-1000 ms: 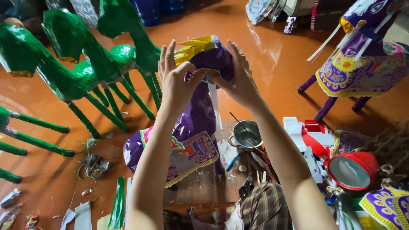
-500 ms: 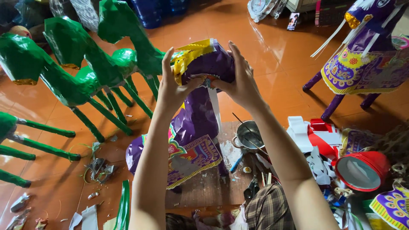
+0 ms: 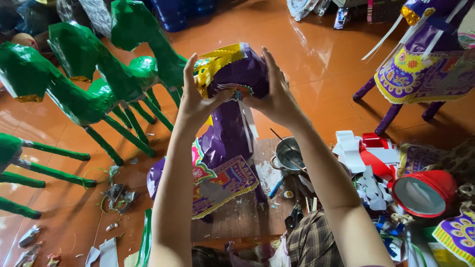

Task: Decorating a purple paper horse model with colorful paper and glue

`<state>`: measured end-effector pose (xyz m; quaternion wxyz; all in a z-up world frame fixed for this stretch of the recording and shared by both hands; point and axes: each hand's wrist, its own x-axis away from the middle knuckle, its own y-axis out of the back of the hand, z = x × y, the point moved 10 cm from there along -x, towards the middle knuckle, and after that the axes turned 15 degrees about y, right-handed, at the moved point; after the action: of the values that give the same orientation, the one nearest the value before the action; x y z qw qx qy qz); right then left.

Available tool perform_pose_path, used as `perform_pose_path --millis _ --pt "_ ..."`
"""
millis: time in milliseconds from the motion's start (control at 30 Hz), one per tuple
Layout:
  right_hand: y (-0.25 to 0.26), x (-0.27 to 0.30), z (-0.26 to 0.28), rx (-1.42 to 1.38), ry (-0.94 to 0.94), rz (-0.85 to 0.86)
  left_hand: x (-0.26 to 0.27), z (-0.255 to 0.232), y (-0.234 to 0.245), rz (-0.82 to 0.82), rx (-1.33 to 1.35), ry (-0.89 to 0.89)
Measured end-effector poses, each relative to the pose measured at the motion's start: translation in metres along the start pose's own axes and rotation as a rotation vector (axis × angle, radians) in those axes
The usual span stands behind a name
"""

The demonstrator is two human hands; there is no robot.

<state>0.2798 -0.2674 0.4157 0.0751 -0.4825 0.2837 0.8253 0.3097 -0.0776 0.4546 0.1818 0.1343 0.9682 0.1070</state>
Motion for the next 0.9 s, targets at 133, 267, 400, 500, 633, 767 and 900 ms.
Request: perform_pose_path --millis 133,267,400,500,633,767,900 --pt "0.0 -0.005 0.004 0.214 0.024 -0.04 0.003 -0.005 -0.006 0.135 0.178 -0.097" --pt "0.002 -0.003 0.016 0.291 0.103 -0.152 0.003 -0.001 -0.001 0.008 0.047 -0.098" --pt "0.003 0.001 0.014 0.259 0.089 -0.156 -0.001 0.004 0.001 0.033 0.115 -0.084" --pt "0.005 0.003 0.015 0.179 0.068 -0.126 0.002 0.003 0.002 0.054 0.126 -0.068" --pt "0.001 0.014 0.01 0.167 0.11 -0.089 0.001 0.007 0.002 0.128 0.204 -0.172" --pt "0.01 0.041 0.016 -0.105 0.037 -0.177 0.011 0.021 0.017 0.102 0.188 -0.194" --pt "0.006 0.15 -0.027 0.07 -0.123 -0.345 0.062 0.06 0.053 -0.078 0.128 -0.092"
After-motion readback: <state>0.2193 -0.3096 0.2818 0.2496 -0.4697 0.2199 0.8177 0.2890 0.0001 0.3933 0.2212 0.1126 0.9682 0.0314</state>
